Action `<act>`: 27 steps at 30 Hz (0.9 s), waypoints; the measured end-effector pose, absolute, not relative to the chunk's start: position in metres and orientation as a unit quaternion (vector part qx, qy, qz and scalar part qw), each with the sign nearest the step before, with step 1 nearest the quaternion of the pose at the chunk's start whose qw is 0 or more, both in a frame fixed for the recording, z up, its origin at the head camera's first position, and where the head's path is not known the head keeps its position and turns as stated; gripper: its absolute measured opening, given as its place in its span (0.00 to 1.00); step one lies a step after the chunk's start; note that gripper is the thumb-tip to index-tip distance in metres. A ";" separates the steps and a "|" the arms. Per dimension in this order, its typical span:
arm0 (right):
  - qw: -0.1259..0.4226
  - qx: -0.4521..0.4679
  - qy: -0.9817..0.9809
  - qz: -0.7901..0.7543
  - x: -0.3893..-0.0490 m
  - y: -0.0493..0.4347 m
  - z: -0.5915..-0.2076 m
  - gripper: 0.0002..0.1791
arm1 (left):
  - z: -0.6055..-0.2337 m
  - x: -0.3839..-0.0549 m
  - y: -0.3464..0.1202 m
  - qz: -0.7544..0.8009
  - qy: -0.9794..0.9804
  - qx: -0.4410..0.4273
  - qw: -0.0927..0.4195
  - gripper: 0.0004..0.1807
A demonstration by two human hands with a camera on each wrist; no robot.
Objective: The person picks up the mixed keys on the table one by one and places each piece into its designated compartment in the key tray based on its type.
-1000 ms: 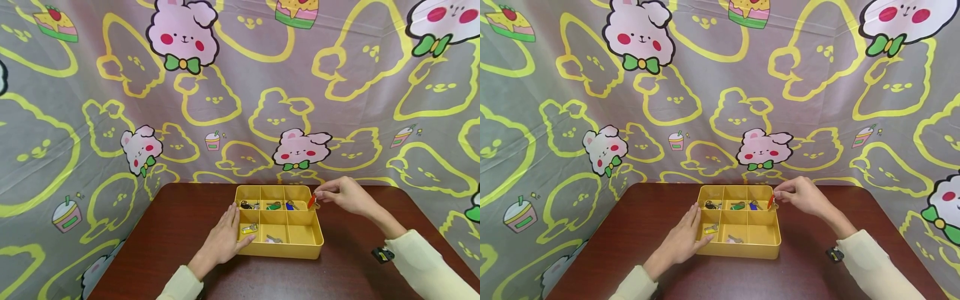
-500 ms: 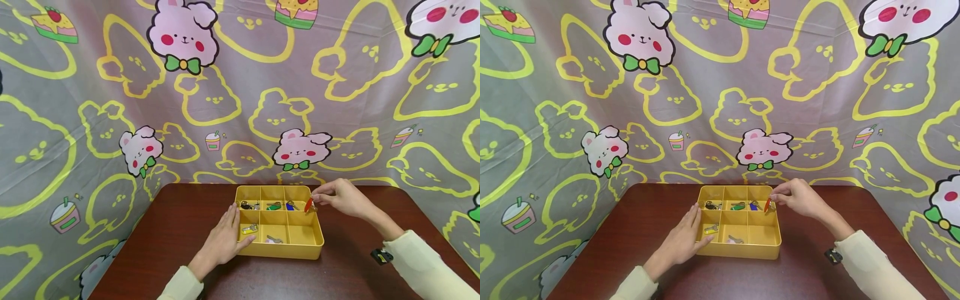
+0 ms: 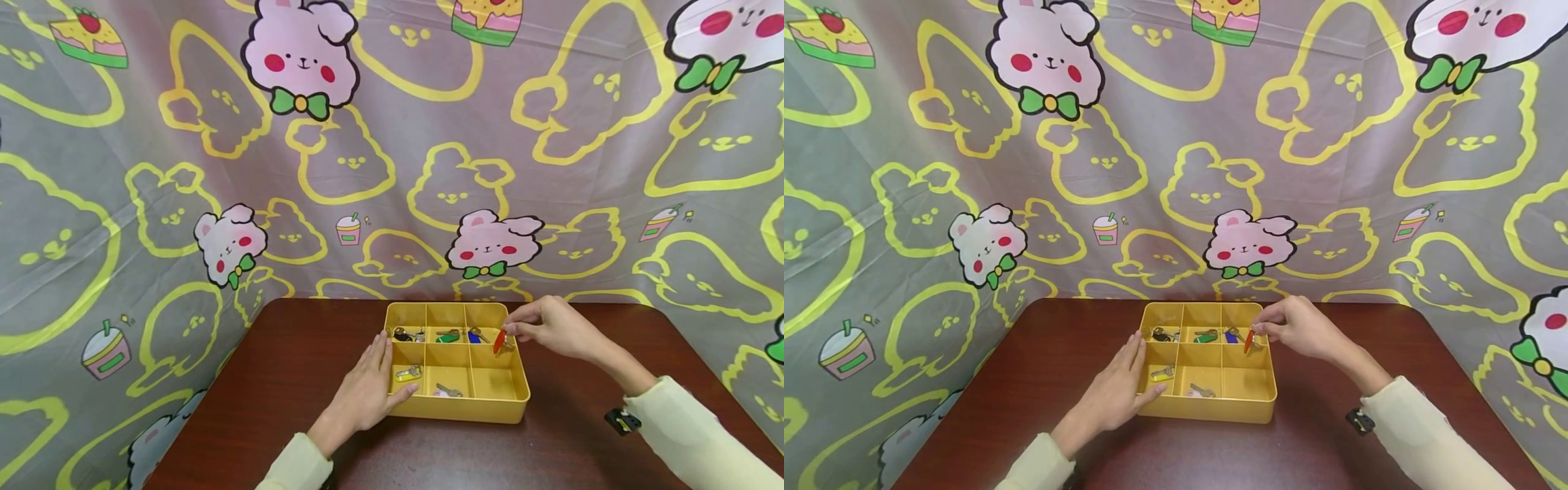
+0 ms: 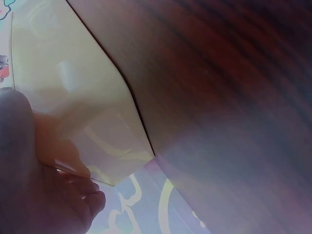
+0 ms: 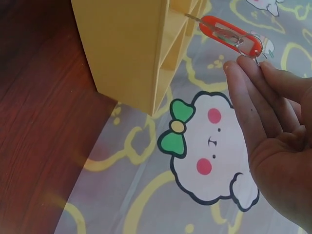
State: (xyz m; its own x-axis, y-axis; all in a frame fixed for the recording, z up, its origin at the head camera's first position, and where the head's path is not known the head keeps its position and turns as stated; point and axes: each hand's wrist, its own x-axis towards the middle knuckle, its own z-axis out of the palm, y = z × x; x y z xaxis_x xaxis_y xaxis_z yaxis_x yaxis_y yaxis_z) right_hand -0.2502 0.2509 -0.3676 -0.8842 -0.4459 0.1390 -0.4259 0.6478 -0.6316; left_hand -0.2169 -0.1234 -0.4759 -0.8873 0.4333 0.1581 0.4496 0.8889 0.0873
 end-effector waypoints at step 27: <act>0.041 -0.316 0.904 -0.286 -0.253 0.227 -0.378 0.05 | -0.474 -0.216 -0.123 -0.059 -0.971 -0.224 0.058 0.57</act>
